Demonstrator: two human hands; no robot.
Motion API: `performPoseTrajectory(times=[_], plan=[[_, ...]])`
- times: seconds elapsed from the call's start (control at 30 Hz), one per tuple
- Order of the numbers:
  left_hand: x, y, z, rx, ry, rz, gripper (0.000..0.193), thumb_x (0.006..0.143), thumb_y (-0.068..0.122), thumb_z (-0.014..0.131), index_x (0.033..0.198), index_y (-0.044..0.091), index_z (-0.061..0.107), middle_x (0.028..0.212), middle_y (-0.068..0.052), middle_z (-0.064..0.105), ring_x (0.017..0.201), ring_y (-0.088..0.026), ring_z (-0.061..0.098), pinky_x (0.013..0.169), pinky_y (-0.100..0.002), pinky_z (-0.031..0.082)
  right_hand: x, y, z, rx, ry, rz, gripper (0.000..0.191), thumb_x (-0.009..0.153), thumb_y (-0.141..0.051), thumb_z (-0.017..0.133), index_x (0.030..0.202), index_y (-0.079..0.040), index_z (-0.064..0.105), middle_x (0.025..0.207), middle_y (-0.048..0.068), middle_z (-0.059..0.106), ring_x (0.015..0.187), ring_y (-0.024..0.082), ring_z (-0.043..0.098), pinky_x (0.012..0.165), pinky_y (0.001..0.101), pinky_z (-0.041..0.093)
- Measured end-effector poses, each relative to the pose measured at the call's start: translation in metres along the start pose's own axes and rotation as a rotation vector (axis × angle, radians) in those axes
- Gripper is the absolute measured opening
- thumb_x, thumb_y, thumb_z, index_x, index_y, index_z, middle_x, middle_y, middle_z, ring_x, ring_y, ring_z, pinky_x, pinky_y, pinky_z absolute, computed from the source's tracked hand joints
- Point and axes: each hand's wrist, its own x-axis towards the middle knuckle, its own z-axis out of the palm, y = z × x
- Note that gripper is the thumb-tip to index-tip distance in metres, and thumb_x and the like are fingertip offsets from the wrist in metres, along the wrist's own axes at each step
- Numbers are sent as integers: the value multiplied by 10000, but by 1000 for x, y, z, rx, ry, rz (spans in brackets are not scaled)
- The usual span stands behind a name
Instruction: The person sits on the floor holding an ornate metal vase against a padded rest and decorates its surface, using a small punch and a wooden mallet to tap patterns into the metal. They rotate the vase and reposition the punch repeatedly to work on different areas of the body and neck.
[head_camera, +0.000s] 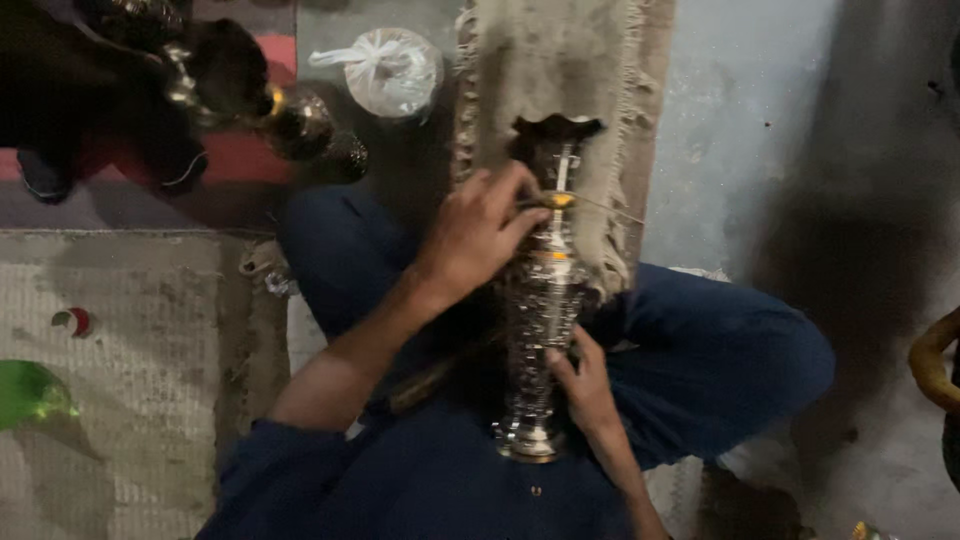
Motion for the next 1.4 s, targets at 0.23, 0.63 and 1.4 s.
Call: performPoseTrajectory(times=[0.23,0.63,1.4], plan=[[-11,-27,-54,-159,-52,237,211,958,236,757,1118,128,673,1148,-112,624,1052,-284,687,896,-410,583,-12,-10,34,76,49,6,554,1048,-431,582,1353,32,584,1145,115,702,1017,189,652,887,308,543],[81,-35,-32,-192,-51,287,228,1094,201,602,1254,66,691,1071,-97,640,840,-212,710,680,-346,618,24,-85,-71,-632,285,-64,183,1066,-116,700,942,-9,619,850,57,584,767,122,509,700,255,446],[35,-26,-79,165,436,238,384,1051,224,714,1365,31,606,1273,-118,573,1190,-281,598,979,-414,565,153,-241,-18,-338,-234,-497,328,1199,-124,683,1426,25,500,1114,168,710,983,253,773,873,367,702]])
